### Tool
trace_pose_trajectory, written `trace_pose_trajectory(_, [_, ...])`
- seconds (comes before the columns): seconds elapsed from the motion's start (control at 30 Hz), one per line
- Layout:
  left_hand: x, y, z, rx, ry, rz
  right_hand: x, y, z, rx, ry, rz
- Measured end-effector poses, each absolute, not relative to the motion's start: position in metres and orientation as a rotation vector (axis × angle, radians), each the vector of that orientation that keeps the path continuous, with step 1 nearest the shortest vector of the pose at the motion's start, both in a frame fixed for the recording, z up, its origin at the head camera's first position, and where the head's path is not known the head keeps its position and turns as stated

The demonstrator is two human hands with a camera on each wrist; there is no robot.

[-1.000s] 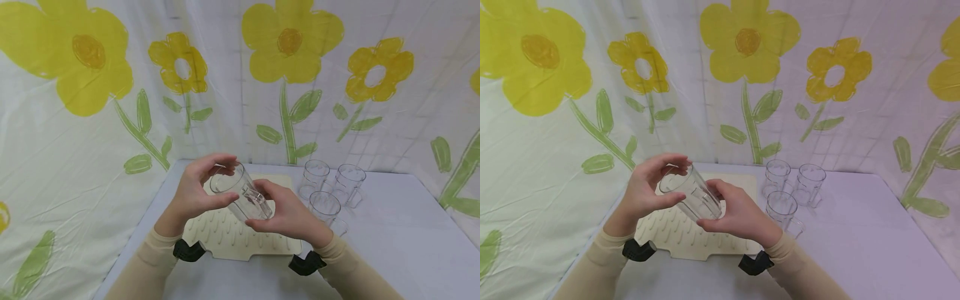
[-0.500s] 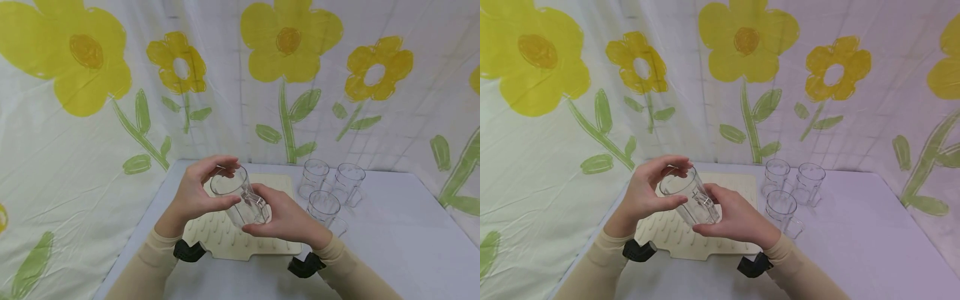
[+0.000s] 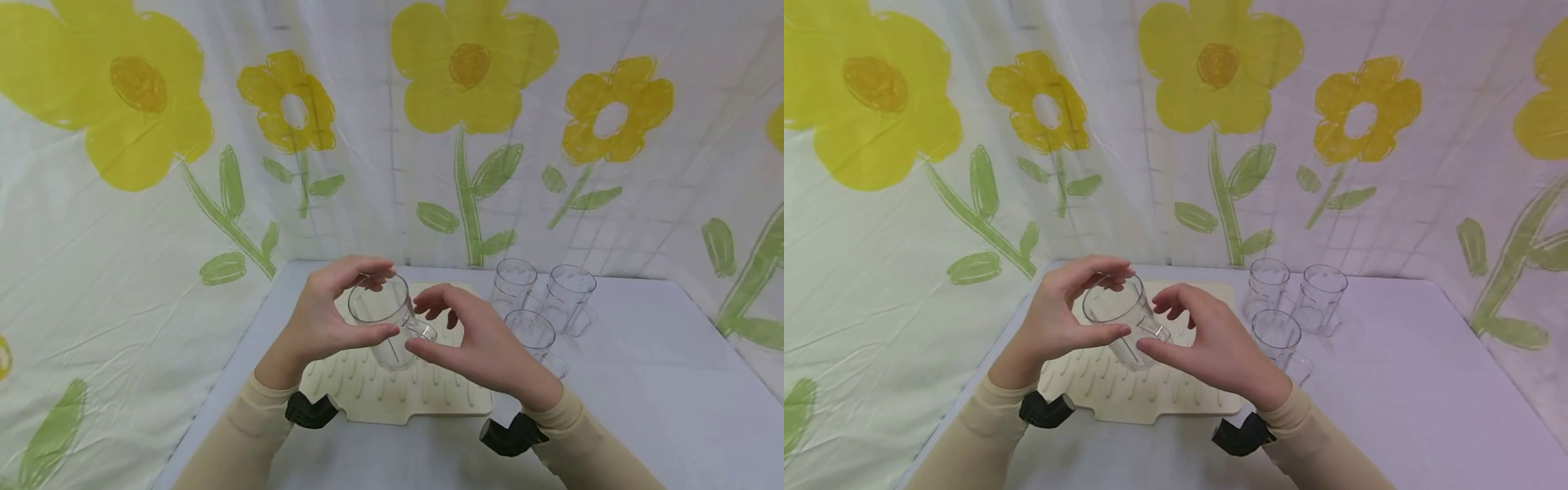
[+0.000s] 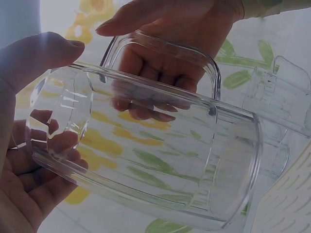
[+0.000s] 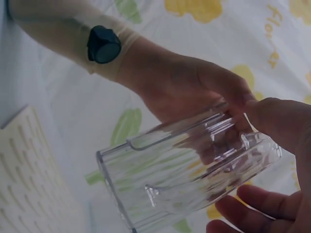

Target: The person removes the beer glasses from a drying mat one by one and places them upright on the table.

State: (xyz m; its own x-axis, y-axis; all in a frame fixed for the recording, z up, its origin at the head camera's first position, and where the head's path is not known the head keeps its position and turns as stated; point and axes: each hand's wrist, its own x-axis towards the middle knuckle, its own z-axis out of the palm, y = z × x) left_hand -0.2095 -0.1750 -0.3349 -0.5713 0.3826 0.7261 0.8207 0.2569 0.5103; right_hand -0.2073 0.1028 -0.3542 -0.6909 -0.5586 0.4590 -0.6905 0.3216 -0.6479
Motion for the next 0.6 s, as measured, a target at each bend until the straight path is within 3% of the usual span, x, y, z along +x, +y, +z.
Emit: trace_pose_trajectory(0.6, [-0.2094, -0.1727, -0.3378, -1.079, -2.139, -1.176, -0.2078, 0.1012, -0.3532, 1.188, -2.499, 1.608])
